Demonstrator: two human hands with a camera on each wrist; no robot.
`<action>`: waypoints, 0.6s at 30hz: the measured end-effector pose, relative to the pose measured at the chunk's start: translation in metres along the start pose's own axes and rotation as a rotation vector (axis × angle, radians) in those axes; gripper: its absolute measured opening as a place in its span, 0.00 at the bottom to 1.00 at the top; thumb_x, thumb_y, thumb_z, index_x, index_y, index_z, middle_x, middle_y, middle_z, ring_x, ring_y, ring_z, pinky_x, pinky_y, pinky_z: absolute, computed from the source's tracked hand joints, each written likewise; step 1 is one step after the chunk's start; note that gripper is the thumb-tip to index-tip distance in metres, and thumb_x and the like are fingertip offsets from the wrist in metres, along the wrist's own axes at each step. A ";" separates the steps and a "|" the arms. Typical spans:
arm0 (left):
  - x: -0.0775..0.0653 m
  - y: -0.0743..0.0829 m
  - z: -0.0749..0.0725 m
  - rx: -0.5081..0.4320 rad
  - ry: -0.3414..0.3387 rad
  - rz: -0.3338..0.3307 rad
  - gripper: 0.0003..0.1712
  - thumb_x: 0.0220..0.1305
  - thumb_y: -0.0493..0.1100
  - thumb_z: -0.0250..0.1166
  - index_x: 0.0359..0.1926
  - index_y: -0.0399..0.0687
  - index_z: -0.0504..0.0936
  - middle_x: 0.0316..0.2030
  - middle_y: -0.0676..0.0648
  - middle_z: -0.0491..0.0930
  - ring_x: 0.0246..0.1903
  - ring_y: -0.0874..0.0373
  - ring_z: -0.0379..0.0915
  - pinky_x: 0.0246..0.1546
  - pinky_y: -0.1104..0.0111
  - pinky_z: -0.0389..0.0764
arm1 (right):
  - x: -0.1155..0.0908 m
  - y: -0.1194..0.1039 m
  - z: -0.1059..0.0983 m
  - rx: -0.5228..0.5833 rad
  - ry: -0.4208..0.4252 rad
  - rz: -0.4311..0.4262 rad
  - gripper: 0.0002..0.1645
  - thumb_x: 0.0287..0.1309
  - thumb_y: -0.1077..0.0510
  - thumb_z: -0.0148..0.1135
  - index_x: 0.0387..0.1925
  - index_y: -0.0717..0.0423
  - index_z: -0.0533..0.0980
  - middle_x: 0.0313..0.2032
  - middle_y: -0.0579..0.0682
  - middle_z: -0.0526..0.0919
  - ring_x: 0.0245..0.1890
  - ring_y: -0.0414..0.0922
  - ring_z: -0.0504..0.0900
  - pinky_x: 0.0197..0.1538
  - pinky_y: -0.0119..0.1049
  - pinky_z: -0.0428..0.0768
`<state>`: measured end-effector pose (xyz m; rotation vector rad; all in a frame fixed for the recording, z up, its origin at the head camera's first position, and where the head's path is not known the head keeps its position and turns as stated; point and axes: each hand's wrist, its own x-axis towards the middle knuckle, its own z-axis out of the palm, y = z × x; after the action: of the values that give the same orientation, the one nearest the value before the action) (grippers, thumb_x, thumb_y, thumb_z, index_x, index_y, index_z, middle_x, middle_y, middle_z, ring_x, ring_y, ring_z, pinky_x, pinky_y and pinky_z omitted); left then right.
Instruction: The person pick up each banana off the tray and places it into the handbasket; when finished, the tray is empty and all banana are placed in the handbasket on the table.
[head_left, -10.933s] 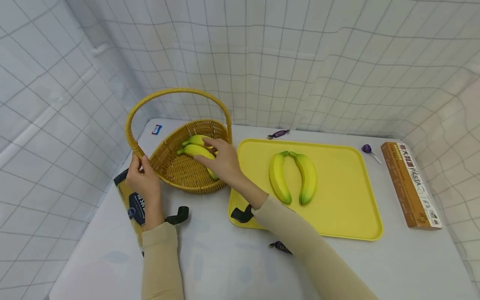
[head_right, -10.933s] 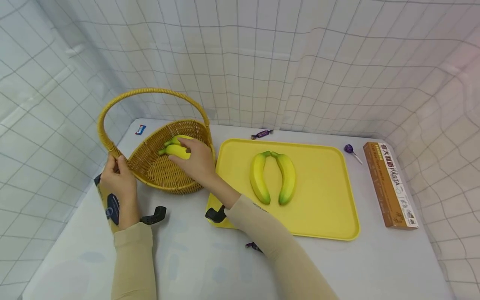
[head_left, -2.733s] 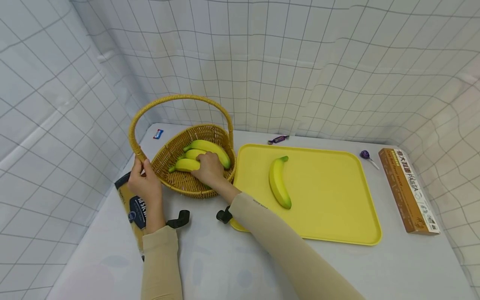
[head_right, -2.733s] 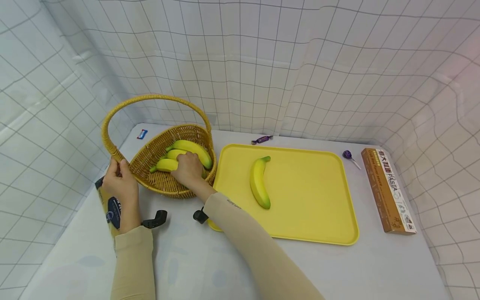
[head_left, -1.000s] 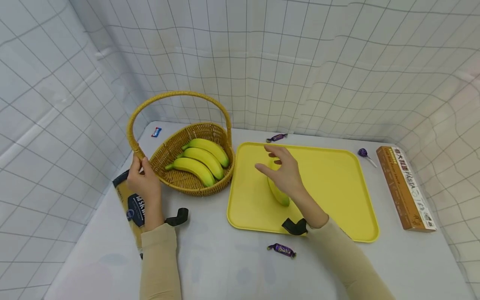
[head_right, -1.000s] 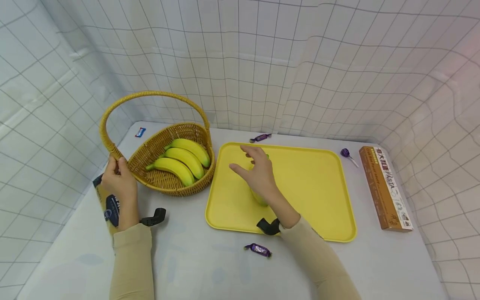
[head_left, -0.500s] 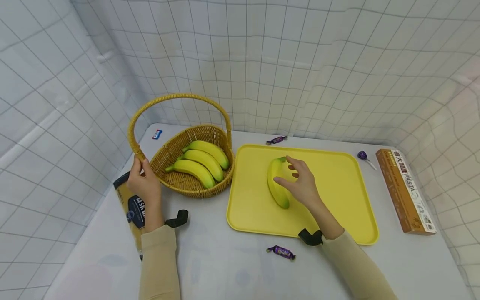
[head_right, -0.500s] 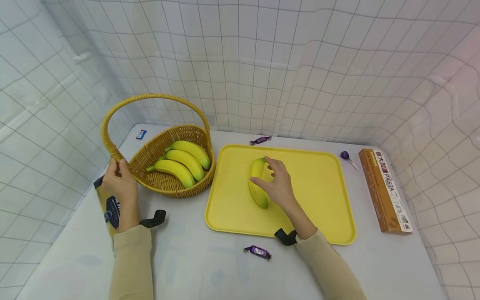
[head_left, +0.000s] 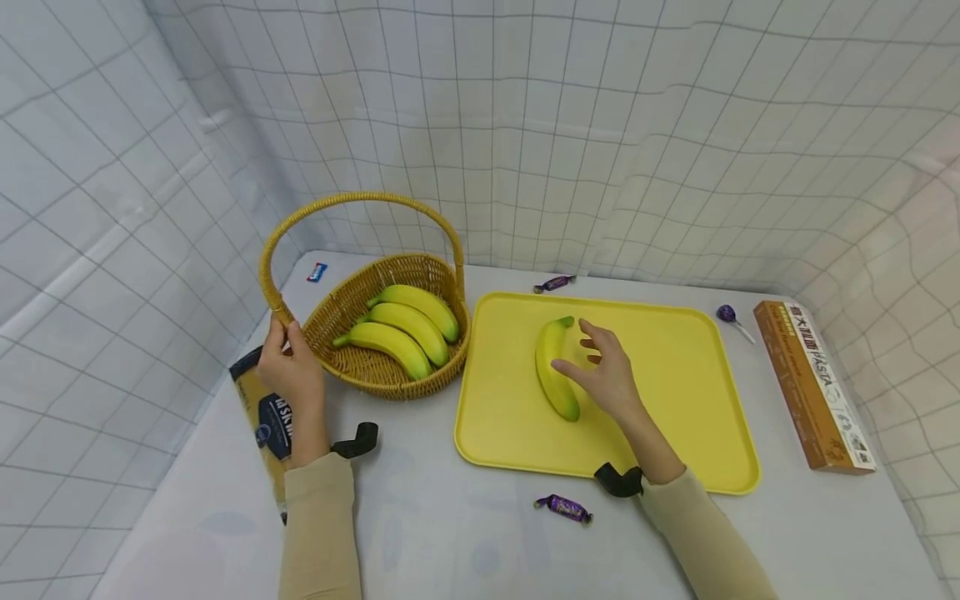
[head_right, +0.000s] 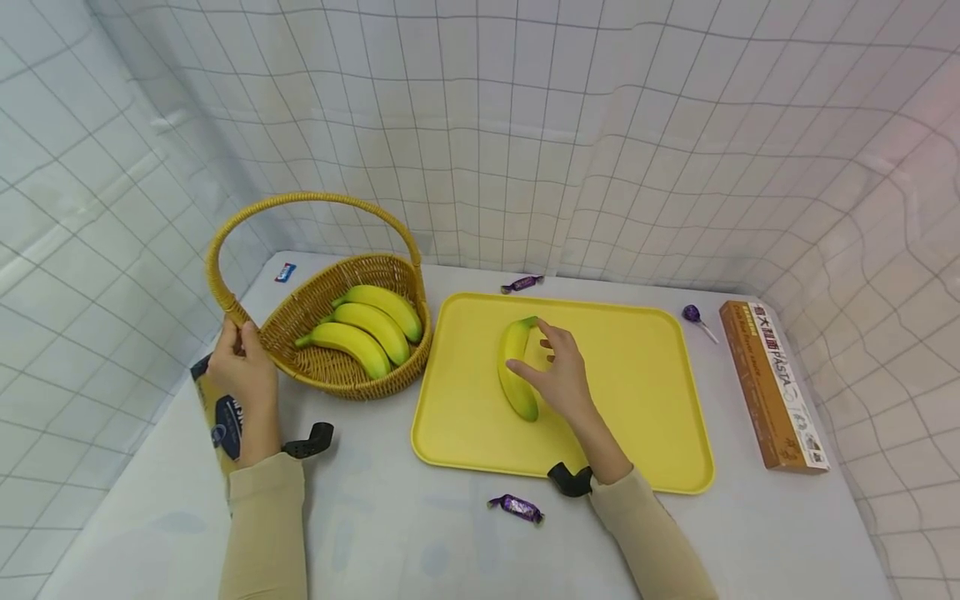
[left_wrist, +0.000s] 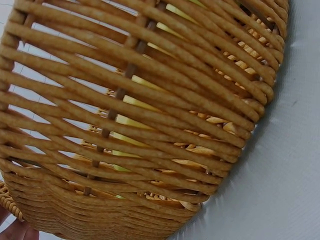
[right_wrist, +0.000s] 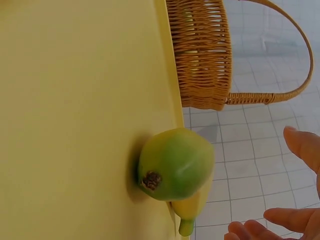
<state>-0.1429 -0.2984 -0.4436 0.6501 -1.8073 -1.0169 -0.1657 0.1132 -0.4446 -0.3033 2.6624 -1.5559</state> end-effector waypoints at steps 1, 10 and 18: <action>0.000 -0.001 0.000 0.001 0.000 -0.002 0.15 0.71 0.43 0.56 0.49 0.39 0.85 0.45 0.41 0.86 0.46 0.52 0.81 0.37 0.86 0.69 | 0.000 0.000 0.000 0.000 0.002 -0.001 0.49 0.54 0.51 0.72 0.72 0.62 0.59 0.68 0.62 0.63 0.64 0.59 0.69 0.64 0.54 0.70; -0.001 0.000 -0.001 0.007 0.006 -0.013 0.16 0.71 0.44 0.57 0.52 0.45 0.85 0.47 0.44 0.86 0.47 0.53 0.81 0.37 0.86 0.70 | 0.001 0.003 0.002 -0.013 0.000 0.021 0.50 0.54 0.52 0.72 0.72 0.62 0.58 0.68 0.63 0.63 0.64 0.59 0.69 0.64 0.54 0.70; -0.001 -0.001 0.000 0.005 0.004 -0.023 0.16 0.72 0.45 0.56 0.52 0.47 0.85 0.47 0.46 0.86 0.46 0.55 0.81 0.37 0.85 0.71 | 0.005 0.014 0.005 -0.030 -0.040 0.083 0.52 0.54 0.49 0.72 0.73 0.61 0.56 0.68 0.63 0.62 0.64 0.60 0.70 0.63 0.54 0.71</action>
<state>-0.1422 -0.2979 -0.4446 0.6769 -1.8036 -1.0262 -0.1724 0.1147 -0.4587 -0.2190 2.6342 -1.4723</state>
